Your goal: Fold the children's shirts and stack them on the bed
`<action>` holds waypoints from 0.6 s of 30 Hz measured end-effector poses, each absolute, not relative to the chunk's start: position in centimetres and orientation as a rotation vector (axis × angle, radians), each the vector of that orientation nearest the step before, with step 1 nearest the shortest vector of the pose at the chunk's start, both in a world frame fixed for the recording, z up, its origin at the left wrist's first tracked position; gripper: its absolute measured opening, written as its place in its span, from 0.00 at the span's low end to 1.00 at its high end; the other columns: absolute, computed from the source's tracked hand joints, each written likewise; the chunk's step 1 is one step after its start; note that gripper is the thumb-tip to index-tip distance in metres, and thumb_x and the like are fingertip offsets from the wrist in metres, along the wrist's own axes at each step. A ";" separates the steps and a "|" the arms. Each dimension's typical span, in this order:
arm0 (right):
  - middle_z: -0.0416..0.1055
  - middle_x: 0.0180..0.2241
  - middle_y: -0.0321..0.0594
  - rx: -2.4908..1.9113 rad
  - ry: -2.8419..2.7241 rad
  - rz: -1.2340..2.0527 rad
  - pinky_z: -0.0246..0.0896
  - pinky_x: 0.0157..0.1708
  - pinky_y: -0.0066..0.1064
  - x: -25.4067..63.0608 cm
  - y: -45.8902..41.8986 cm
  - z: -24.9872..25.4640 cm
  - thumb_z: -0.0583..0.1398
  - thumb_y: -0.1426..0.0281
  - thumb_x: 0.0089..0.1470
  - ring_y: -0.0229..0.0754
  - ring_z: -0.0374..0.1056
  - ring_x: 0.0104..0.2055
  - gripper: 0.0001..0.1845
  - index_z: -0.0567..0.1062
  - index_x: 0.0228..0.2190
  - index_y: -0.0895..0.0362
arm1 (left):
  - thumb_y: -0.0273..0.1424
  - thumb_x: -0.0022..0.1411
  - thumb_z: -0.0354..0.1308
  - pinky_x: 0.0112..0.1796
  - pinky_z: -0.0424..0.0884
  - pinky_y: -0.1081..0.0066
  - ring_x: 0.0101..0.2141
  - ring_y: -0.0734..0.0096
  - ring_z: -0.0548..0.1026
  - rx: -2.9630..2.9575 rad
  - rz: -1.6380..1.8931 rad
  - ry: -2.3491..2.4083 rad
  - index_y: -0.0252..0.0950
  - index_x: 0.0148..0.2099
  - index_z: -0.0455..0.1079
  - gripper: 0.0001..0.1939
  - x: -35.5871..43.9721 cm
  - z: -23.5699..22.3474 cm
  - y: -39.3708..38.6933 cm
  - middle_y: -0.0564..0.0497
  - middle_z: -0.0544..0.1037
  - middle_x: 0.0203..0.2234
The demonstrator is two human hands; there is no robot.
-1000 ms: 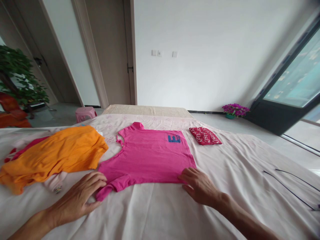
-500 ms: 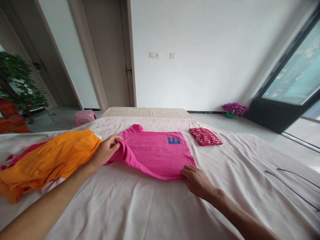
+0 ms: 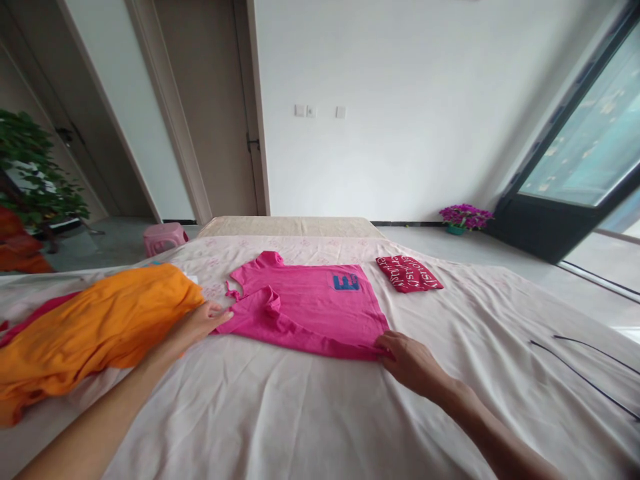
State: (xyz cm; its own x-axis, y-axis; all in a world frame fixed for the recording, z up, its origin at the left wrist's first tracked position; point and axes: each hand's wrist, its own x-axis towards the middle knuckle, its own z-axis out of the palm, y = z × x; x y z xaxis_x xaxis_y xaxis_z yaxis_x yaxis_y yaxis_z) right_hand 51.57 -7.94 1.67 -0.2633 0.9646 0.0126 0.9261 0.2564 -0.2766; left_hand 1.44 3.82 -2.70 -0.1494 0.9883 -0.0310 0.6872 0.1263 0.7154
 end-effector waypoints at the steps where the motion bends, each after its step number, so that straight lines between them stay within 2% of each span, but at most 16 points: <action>1: 0.74 0.33 0.37 -1.795 -2.324 0.357 0.52 0.33 0.29 51.8 -7.5 1.7 0.56 0.72 0.54 0.40 0.69 0.35 0.07 0.74 0.31 0.53 | 0.50 0.45 0.63 0.34 0.71 0.66 0.36 0.54 0.79 1.622 0.753 1.891 0.35 0.38 0.74 0.24 1.3 -3.0 3.5 0.48 0.81 0.29; 4: 0.73 0.28 0.35 -1.770 -2.239 0.512 0.51 0.29 0.28 52.6 -5.3 1.5 0.56 0.70 0.55 0.38 0.66 0.29 0.07 0.74 0.28 0.54 | 0.48 0.48 0.59 0.36 0.71 0.66 0.35 0.54 0.79 1.696 0.737 1.909 0.35 0.37 0.74 0.22 1.4 -3.6 3.0 0.48 0.80 0.28; 7: 0.73 0.25 0.36 -1.754 -2.113 0.615 0.51 0.27 0.28 53.5 -2.8 0.8 0.56 0.65 0.56 0.38 0.64 0.26 0.11 0.76 0.29 0.56 | 0.46 0.53 0.54 0.39 0.72 0.66 0.38 0.57 0.78 1.704 0.930 1.928 0.34 0.42 0.73 0.23 1.9 -4.0 3.0 0.47 0.81 0.33; 11: 0.76 0.30 0.40 -1.820 -1.866 0.564 0.57 0.29 0.28 54.6 -0.8 -0.8 0.60 0.60 0.53 0.41 0.68 0.30 0.17 0.78 0.40 0.57 | 0.47 0.56 0.52 0.39 0.73 0.67 0.38 0.58 0.79 1.605 1.047 1.928 0.36 0.44 0.72 0.22 2.0 -4.9 2.3 0.49 0.81 0.33; 14: 0.77 0.34 0.41 -1.755 -1.781 0.636 0.59 0.30 0.29 55.0 -1.1 -1.9 0.61 0.59 0.52 0.42 0.70 0.32 0.26 0.74 0.51 0.57 | 0.49 0.53 0.56 0.42 0.73 0.64 0.41 0.56 0.79 1.619 1.018 1.892 0.36 0.45 0.70 0.24 1.8 -5.5 1.9 0.47 0.81 0.36; 18: 0.75 0.32 0.38 -1.755 -1.783 0.524 0.59 0.30 0.29 54.8 -1.8 -2.9 0.59 0.62 0.53 0.41 0.69 0.32 0.25 0.73 0.53 0.54 | 0.48 0.50 0.59 0.46 0.73 0.62 0.43 0.55 0.79 1.614 1.024 1.864 0.36 0.49 0.70 0.28 2.0 -5.5 1.7 0.46 0.81 0.40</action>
State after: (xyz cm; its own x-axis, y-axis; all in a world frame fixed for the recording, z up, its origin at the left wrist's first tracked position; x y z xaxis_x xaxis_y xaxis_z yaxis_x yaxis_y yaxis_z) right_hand 54.77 -1.78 -2.87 0.0311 0.9914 0.1271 0.7647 0.0584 -0.6418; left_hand 1.96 1.69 -5.49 -0.1999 0.9724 0.1207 0.6236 0.0312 0.7811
